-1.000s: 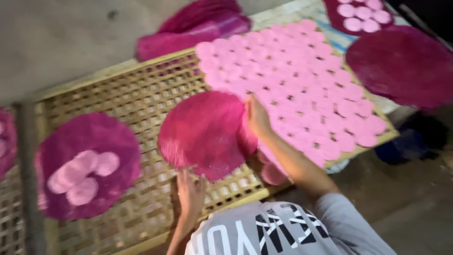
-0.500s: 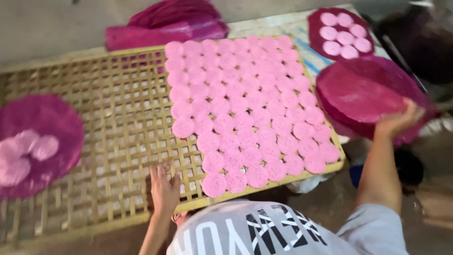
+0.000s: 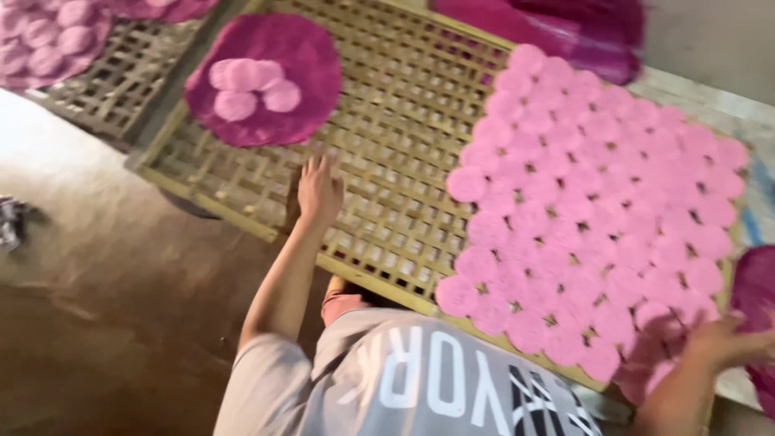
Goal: The person arranges pink circular decorative items onto a pink mesh base placed on a bamboo lattice tray. They pick up the items one by one and place them in a pattern on the mesh, repeating this process across multiple sections of the tray.
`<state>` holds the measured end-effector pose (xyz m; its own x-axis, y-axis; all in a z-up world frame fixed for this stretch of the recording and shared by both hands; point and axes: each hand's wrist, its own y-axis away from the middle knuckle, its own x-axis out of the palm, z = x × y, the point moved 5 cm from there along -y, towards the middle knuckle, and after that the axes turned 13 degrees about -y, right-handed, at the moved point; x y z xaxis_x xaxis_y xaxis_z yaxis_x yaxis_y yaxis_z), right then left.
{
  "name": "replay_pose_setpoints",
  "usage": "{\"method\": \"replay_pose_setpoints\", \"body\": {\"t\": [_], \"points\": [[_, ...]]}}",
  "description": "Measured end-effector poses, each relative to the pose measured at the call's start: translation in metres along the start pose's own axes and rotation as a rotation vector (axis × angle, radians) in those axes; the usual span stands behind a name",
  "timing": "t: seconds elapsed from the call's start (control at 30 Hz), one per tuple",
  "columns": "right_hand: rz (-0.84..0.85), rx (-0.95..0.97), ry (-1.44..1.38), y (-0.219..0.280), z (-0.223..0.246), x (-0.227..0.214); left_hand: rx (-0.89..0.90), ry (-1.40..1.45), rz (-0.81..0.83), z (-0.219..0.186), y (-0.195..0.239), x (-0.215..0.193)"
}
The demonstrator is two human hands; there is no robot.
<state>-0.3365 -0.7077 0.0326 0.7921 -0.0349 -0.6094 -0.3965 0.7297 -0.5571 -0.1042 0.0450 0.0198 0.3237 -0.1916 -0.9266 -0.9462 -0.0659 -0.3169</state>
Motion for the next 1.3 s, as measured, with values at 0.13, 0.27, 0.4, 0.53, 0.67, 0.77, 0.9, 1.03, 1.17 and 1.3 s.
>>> {"method": "replay_pose_setpoints", "body": {"t": [0.13, 0.27, 0.4, 0.53, 0.67, 0.77, 0.9, 1.03, 1.17, 1.3], "points": [[0.261, -0.104, -0.587, 0.095, 0.112, 0.052, -0.056, -0.091, -0.049, 0.058, -0.071, 0.023], [0.396, -0.272, -0.635, 0.189, 0.248, 0.084, -0.076, 0.162, 0.164, 0.121, -0.097, 0.062], [0.513, -0.306, -0.730, 0.245, 0.369, 0.085, 0.145, 0.427, 0.035, 0.158, -0.121, 0.064], [0.574, -0.251, -0.849, 0.280, 0.454, 0.088, 0.572, -0.248, 0.127, 0.137, -0.107, 0.044], [0.662, -0.148, -0.835, 0.320, 0.494, 0.095, 0.389, 0.174, 0.754, 0.101, -0.064, 0.019], [0.706, -0.123, -0.793, 0.339, 0.506, 0.092, 0.427, 0.199, 0.599, 0.094, -0.083, 0.002], [0.697, -0.218, -0.750, 0.357, 0.522, 0.084, 0.538, 0.244, 0.320, 0.115, -0.118, 0.002], [0.739, -0.154, -0.734, 0.370, 0.523, 0.089, 0.678, 0.269, 0.405, 0.100, -0.111, 0.022], [0.830, -0.097, -0.779, 0.395, 0.522, 0.108, 0.628, 0.247, 0.507, 0.091, -0.104, 0.029], [0.978, 0.128, -1.038, 0.414, 0.522, 0.136, 0.681, 0.386, 0.682, 0.071, -0.098, 0.013]]}}
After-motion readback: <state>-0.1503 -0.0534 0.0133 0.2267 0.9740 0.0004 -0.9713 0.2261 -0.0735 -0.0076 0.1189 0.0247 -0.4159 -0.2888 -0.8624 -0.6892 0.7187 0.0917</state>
